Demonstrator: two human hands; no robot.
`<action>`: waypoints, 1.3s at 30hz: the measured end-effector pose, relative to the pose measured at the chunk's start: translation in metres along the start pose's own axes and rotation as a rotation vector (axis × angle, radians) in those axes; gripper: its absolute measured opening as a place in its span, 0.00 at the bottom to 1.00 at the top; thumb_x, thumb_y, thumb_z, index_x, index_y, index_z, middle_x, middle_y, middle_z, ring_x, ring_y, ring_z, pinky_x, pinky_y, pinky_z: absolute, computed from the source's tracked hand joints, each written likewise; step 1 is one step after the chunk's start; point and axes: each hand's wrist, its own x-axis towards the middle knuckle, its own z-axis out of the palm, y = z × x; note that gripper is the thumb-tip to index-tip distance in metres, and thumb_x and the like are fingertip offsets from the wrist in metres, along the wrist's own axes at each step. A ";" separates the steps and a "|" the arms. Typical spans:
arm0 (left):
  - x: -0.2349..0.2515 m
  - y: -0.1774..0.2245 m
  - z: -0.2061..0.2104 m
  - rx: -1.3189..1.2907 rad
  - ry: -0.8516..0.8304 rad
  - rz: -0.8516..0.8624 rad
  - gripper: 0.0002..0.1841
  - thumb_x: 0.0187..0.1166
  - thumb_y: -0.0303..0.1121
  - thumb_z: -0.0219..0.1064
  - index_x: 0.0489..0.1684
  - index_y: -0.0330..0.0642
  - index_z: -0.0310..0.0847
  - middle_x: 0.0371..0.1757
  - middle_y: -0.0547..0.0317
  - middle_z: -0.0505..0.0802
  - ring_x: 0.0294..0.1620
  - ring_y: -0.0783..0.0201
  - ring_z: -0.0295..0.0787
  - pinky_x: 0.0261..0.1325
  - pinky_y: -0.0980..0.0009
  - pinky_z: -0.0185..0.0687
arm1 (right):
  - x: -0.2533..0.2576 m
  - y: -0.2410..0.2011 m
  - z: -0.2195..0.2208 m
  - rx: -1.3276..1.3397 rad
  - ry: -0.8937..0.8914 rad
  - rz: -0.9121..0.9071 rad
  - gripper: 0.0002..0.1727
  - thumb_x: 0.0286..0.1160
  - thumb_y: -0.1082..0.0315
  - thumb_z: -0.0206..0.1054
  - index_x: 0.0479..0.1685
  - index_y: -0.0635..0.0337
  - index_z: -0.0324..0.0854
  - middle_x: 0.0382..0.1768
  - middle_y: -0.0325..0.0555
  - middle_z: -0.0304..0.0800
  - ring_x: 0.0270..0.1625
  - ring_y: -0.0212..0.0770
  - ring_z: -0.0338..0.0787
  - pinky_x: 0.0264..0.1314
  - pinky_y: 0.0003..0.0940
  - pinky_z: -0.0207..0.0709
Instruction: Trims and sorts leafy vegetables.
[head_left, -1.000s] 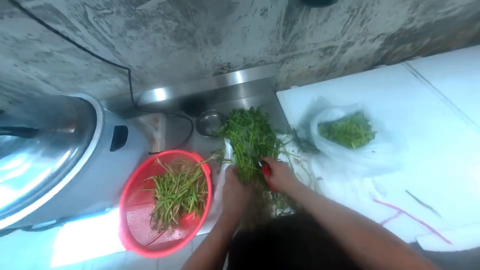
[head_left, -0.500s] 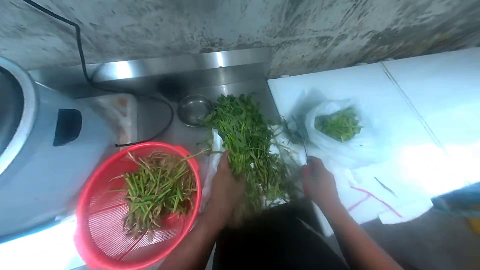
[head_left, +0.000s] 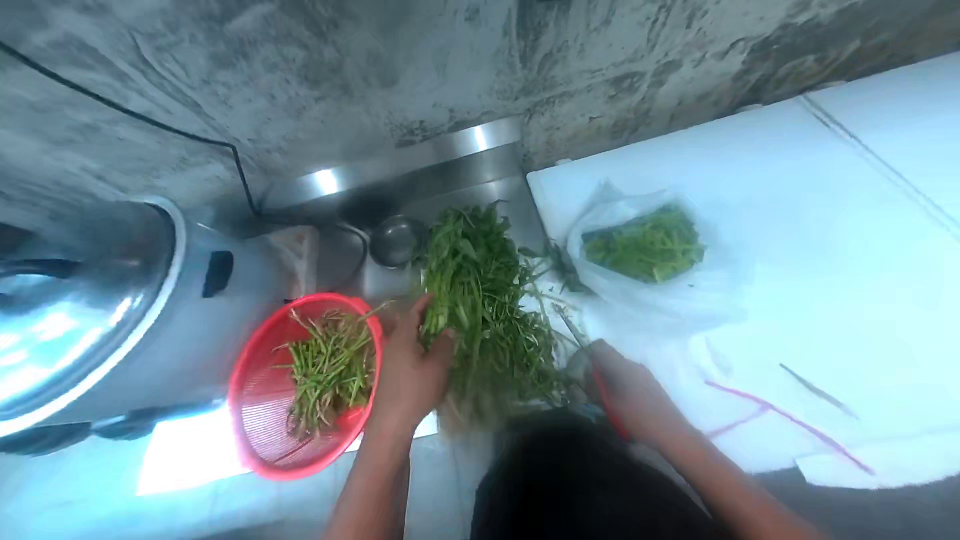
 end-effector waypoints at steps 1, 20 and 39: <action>-0.001 -0.007 0.006 -0.005 -0.066 -0.091 0.27 0.81 0.36 0.69 0.81 0.51 0.73 0.67 0.52 0.89 0.59 0.56 0.91 0.62 0.47 0.87 | -0.004 0.007 -0.005 0.005 -0.018 0.003 0.27 0.75 0.59 0.70 0.75 0.47 0.75 0.43 0.46 0.92 0.43 0.46 0.92 0.51 0.52 0.87; 0.025 0.014 0.003 -0.090 0.158 0.109 0.23 0.88 0.35 0.61 0.81 0.42 0.74 0.67 0.48 0.90 0.59 0.58 0.91 0.62 0.53 0.88 | -0.044 0.054 -0.024 0.191 0.103 0.037 0.26 0.76 0.59 0.69 0.74 0.52 0.76 0.40 0.49 0.91 0.40 0.49 0.91 0.48 0.54 0.85; 0.035 -0.095 0.003 -0.062 -0.055 -0.048 0.17 0.88 0.32 0.60 0.71 0.42 0.81 0.45 0.51 0.91 0.42 0.58 0.90 0.50 0.54 0.89 | -0.045 -0.003 0.035 0.131 0.174 0.175 0.28 0.69 0.59 0.73 0.72 0.51 0.78 0.38 0.38 0.92 0.36 0.36 0.91 0.44 0.42 0.87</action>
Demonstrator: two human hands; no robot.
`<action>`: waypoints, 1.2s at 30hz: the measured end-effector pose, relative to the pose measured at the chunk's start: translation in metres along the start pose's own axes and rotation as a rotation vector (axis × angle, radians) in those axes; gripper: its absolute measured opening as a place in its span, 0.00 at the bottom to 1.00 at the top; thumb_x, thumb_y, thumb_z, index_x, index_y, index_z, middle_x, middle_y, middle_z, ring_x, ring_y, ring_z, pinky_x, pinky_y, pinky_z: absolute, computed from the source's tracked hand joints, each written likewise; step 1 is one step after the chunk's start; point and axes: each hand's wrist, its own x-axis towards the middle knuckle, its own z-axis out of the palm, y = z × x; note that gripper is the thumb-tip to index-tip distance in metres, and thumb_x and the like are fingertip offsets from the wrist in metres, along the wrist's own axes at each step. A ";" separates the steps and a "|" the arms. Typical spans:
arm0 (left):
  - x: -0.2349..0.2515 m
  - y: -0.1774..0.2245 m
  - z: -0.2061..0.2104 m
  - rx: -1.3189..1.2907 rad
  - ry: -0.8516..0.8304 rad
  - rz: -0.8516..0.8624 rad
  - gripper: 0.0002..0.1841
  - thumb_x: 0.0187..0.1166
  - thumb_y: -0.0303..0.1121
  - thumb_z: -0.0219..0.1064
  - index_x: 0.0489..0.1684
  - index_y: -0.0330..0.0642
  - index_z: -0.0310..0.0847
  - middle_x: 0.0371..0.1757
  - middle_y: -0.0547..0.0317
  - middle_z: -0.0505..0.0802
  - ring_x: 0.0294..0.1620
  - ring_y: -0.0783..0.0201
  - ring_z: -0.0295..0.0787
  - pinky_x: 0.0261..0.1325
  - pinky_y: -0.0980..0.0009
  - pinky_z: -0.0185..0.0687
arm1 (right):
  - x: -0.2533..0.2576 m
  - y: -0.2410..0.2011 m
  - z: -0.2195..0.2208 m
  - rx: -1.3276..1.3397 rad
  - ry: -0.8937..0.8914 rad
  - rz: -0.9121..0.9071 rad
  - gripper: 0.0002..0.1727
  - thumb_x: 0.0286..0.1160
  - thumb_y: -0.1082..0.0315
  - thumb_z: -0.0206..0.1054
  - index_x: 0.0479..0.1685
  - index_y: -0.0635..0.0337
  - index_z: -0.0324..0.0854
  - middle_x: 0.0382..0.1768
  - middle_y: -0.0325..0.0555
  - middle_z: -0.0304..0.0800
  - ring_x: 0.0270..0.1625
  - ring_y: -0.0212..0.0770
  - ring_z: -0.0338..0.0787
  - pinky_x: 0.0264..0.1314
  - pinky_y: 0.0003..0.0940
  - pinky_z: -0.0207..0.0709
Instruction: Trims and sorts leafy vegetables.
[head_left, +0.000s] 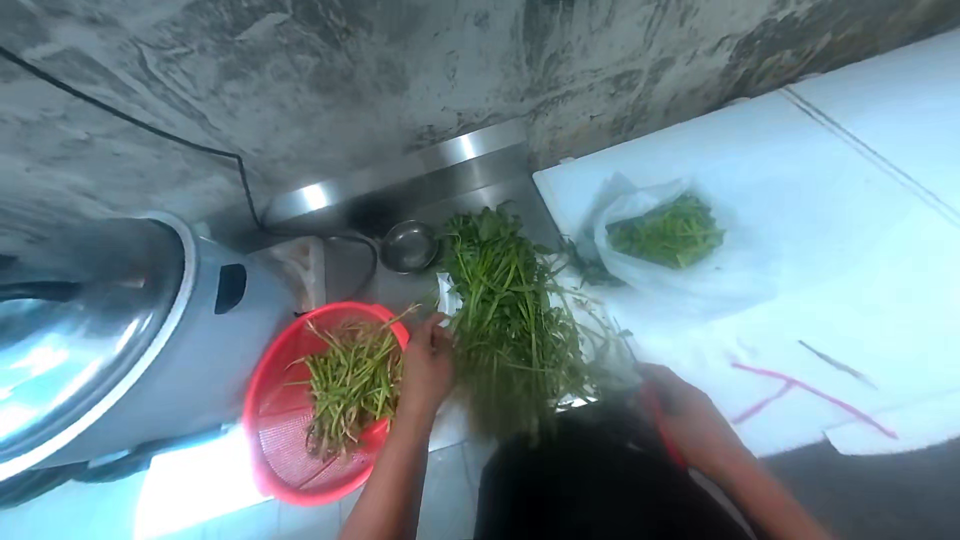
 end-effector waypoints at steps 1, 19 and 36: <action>-0.001 -0.001 0.000 -0.058 0.031 0.005 0.17 0.88 0.31 0.59 0.71 0.41 0.80 0.44 0.52 0.90 0.39 0.60 0.89 0.47 0.57 0.89 | 0.002 -0.003 0.002 -0.008 -0.024 -0.011 0.28 0.70 0.58 0.73 0.72 0.51 0.77 0.39 0.39 0.92 0.37 0.37 0.91 0.46 0.43 0.87; 0.023 0.025 0.030 0.430 -0.114 -0.075 0.19 0.87 0.43 0.63 0.64 0.38 0.84 0.60 0.41 0.91 0.63 0.43 0.88 0.70 0.40 0.80 | 0.020 0.008 -0.006 0.002 -0.099 -0.049 0.27 0.71 0.57 0.73 0.73 0.49 0.77 0.39 0.41 0.92 0.38 0.38 0.91 0.46 0.44 0.86; 0.043 0.017 0.015 0.400 -0.132 -0.118 0.21 0.91 0.41 0.55 0.79 0.47 0.76 0.59 0.44 0.92 0.60 0.45 0.90 0.68 0.40 0.81 | 0.033 0.028 -0.024 0.050 -0.079 0.008 0.28 0.73 0.60 0.72 0.75 0.49 0.76 0.38 0.45 0.91 0.37 0.43 0.90 0.46 0.50 0.85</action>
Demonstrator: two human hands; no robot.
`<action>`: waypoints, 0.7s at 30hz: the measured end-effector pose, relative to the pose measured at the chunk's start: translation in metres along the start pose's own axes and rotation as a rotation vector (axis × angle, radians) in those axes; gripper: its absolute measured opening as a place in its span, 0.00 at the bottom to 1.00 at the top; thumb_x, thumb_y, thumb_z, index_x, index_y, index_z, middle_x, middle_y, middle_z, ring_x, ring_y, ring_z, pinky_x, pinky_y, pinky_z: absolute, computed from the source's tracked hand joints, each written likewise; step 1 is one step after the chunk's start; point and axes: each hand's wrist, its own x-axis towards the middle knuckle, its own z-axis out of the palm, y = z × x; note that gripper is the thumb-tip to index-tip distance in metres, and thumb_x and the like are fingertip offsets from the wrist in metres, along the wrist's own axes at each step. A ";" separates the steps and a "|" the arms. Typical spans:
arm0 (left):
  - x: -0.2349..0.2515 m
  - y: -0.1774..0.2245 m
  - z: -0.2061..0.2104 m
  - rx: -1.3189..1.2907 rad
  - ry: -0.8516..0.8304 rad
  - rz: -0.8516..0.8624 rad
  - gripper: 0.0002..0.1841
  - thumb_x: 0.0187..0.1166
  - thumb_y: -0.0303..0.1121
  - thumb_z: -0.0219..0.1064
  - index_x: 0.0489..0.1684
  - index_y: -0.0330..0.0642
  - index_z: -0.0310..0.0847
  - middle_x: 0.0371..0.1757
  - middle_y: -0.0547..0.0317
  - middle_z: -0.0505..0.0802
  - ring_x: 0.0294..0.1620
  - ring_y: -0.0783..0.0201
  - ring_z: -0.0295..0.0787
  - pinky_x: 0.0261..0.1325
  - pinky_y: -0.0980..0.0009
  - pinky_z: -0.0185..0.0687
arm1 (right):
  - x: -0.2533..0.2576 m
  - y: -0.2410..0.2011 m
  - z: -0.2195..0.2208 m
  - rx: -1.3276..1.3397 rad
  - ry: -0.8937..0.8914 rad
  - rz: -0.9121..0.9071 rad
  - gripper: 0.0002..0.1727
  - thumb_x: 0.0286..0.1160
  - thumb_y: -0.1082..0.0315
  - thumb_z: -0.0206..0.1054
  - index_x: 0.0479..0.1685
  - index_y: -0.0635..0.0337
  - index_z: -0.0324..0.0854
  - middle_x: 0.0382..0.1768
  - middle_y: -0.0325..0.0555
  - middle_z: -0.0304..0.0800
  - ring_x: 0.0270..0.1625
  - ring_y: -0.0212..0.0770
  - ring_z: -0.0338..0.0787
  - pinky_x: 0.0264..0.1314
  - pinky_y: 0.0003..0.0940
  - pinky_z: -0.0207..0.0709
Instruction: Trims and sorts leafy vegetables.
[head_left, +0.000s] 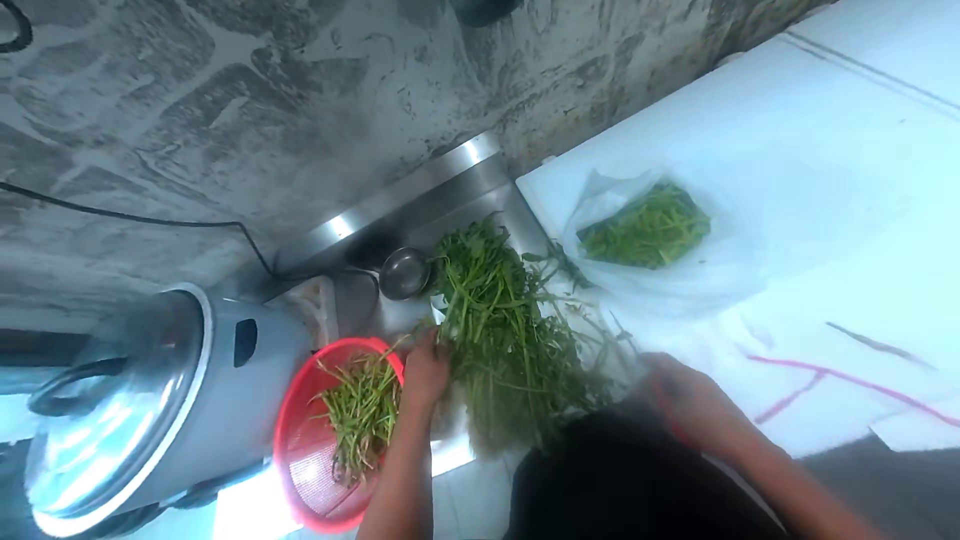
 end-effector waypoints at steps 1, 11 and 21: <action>0.000 -0.001 0.000 0.038 -0.028 -0.015 0.22 0.90 0.42 0.57 0.80 0.48 0.76 0.63 0.43 0.91 0.64 0.44 0.89 0.70 0.39 0.80 | 0.001 0.001 0.001 0.011 0.005 0.003 0.28 0.73 0.60 0.73 0.74 0.50 0.76 0.38 0.46 0.91 0.37 0.43 0.90 0.46 0.50 0.85; -0.005 0.010 -0.003 0.017 -0.068 0.010 0.21 0.89 0.41 0.59 0.76 0.44 0.77 0.59 0.41 0.91 0.60 0.44 0.90 0.67 0.40 0.81 | 0.006 -0.009 0.002 -0.043 -0.032 0.029 0.27 0.75 0.60 0.72 0.75 0.50 0.76 0.40 0.47 0.91 0.40 0.46 0.90 0.49 0.51 0.84; -0.026 0.069 -0.112 0.081 0.061 0.129 0.19 0.92 0.40 0.57 0.76 0.51 0.82 0.46 0.59 0.96 0.39 0.61 0.92 0.47 0.52 0.88 | 0.009 -0.014 -0.001 -0.055 -0.076 -0.037 0.28 0.74 0.61 0.72 0.76 0.53 0.76 0.44 0.53 0.91 0.44 0.52 0.92 0.53 0.57 0.84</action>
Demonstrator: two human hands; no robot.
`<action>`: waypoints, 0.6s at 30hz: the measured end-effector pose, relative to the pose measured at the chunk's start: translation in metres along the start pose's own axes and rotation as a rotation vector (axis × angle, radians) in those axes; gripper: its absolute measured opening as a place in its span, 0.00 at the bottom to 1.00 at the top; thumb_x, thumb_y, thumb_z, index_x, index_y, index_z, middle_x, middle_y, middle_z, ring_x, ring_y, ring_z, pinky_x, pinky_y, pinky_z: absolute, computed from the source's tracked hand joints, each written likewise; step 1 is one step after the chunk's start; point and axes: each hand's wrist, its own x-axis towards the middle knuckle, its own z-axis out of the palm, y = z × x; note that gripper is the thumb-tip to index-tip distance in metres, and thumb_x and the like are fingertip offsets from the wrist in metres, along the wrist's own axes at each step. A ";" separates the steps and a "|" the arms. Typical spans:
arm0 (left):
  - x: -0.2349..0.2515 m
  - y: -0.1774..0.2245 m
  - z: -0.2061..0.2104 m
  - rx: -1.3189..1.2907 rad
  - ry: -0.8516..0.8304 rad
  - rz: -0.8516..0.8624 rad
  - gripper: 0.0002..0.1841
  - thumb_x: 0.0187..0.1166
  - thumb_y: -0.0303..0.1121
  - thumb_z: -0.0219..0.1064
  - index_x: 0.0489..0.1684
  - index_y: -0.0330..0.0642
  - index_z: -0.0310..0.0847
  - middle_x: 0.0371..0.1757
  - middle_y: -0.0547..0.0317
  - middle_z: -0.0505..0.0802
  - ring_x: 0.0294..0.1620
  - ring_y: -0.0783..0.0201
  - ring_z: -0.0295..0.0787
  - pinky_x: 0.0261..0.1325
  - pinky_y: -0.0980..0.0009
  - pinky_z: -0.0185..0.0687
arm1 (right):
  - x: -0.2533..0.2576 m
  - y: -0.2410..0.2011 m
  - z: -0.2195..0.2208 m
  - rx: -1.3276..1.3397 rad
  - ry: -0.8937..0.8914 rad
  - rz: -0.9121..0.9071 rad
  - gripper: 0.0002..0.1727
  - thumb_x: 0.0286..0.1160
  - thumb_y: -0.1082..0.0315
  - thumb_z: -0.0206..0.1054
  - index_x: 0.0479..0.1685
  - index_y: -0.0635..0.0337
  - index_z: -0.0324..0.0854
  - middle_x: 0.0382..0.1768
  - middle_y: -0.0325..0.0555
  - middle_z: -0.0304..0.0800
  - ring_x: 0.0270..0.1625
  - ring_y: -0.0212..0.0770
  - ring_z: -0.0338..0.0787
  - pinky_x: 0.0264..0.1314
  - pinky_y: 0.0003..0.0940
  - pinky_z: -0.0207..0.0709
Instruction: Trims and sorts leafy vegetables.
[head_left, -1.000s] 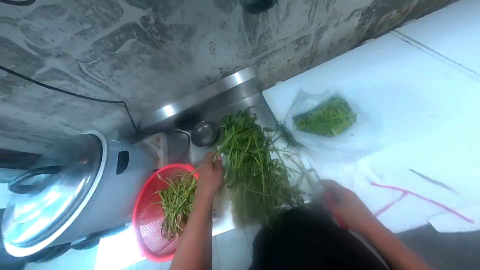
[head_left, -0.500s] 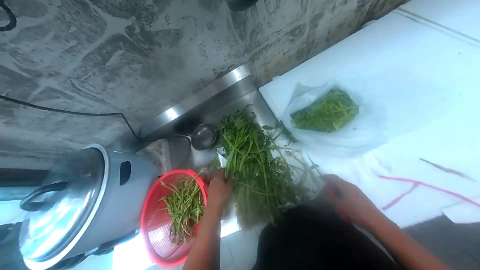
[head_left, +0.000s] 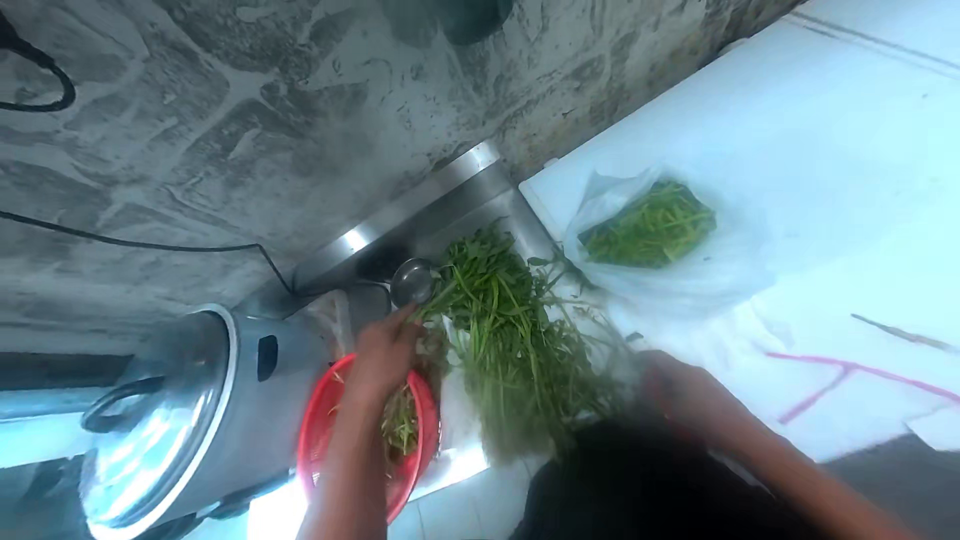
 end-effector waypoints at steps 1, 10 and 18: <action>-0.003 0.008 -0.015 0.047 0.041 0.036 0.18 0.92 0.42 0.57 0.74 0.54 0.84 0.45 0.61 0.96 0.39 0.61 0.92 0.47 0.51 0.88 | 0.000 0.001 0.000 -0.001 -0.007 0.004 0.29 0.74 0.60 0.72 0.77 0.52 0.75 0.45 0.53 0.92 0.45 0.53 0.92 0.54 0.57 0.84; -0.035 0.074 -0.127 0.103 0.340 0.308 0.15 0.87 0.43 0.63 0.65 0.56 0.90 0.44 0.60 0.95 0.35 0.63 0.91 0.40 0.52 0.88 | -0.004 0.012 0.001 0.068 -0.008 -0.014 0.27 0.77 0.58 0.70 0.74 0.53 0.76 0.44 0.54 0.92 0.45 0.53 0.92 0.53 0.59 0.83; -0.061 0.091 -0.164 0.072 0.511 0.547 0.17 0.84 0.46 0.65 0.63 0.51 0.90 0.35 0.68 0.93 0.24 0.78 0.82 0.27 0.77 0.78 | -0.011 0.016 0.003 0.088 0.009 -0.004 0.27 0.78 0.59 0.69 0.75 0.56 0.75 0.44 0.55 0.91 0.45 0.55 0.91 0.53 0.59 0.83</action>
